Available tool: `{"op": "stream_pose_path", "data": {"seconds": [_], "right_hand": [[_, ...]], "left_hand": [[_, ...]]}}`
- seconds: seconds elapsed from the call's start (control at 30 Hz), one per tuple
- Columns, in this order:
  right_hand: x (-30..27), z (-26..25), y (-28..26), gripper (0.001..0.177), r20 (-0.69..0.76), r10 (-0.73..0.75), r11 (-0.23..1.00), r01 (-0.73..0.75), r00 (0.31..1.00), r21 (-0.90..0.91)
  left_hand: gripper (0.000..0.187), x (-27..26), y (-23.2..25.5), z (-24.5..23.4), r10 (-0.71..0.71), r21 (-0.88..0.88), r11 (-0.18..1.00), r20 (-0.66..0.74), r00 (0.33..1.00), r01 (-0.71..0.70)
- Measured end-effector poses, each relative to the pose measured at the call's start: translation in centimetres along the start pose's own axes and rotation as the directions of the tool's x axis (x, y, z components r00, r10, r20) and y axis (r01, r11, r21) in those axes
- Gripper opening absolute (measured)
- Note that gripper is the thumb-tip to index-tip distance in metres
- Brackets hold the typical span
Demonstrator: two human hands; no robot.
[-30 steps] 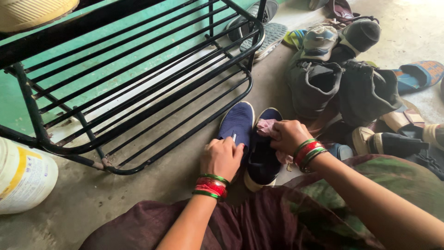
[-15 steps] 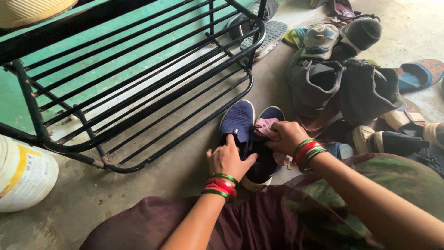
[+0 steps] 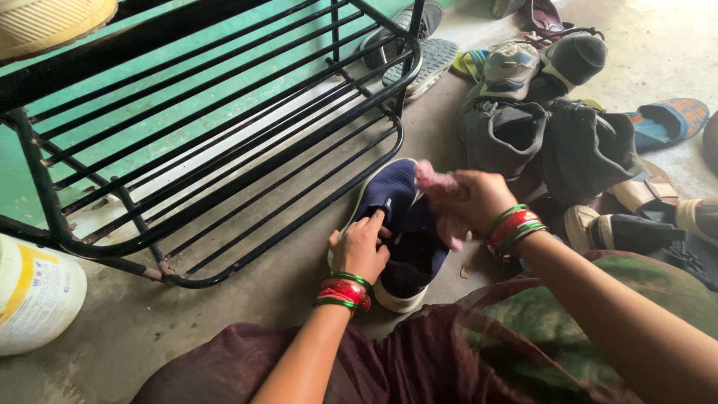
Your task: The person sits on the floor and wipes several pairs of shoes with a cloth, then places them on a metal shoe rack. The person handles white sneakers, brown sneakers, and blue slip-on shoes, cleaning each pair before arranging them on the rack.
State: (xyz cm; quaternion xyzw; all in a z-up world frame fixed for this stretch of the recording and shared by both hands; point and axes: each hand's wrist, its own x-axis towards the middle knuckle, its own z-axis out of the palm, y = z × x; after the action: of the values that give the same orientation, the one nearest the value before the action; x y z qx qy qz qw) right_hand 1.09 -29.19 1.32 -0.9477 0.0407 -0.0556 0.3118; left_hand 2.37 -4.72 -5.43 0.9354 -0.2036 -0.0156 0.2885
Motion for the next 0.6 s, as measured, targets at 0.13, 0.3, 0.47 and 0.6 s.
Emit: {"op": "stream_pose_path", "data": {"seconds": [0.13, 0.3, 0.47, 0.6], "right_hand": [[0.2, -0.2, -1.8, 0.044, -0.187, -0.194, 0.933, 0.240, 0.963, 0.268], [1.1, 4.0, -2.1, 0.059, -0.109, -0.664, 0.731, 0.673, 0.740, 0.114], [3.1, 7.1, 1.6, 0.057, 0.188, -0.693, 0.680, 0.718, 0.696, -0.152], [6.0, 6.8, 2.3, 0.052, 0.129, -0.403, 0.830, 0.421, 0.906, -0.365]], "left_hand": [[0.060, 0.3, 0.2, -1.2, 0.008, 0.107, 0.994, -0.010, 1.000, -0.007], [0.057, -0.2, 0.3, -1.2, -0.068, 0.052, 0.996, -0.017, 0.998, 0.069], [0.055, -0.1, -1.4, 0.5, 0.060, -0.048, 0.997, -0.151, 0.987, -0.068], [0.062, 0.2, -1.4, 0.6, 0.035, -0.037, 0.998, -0.166, 0.985, -0.042]]}}
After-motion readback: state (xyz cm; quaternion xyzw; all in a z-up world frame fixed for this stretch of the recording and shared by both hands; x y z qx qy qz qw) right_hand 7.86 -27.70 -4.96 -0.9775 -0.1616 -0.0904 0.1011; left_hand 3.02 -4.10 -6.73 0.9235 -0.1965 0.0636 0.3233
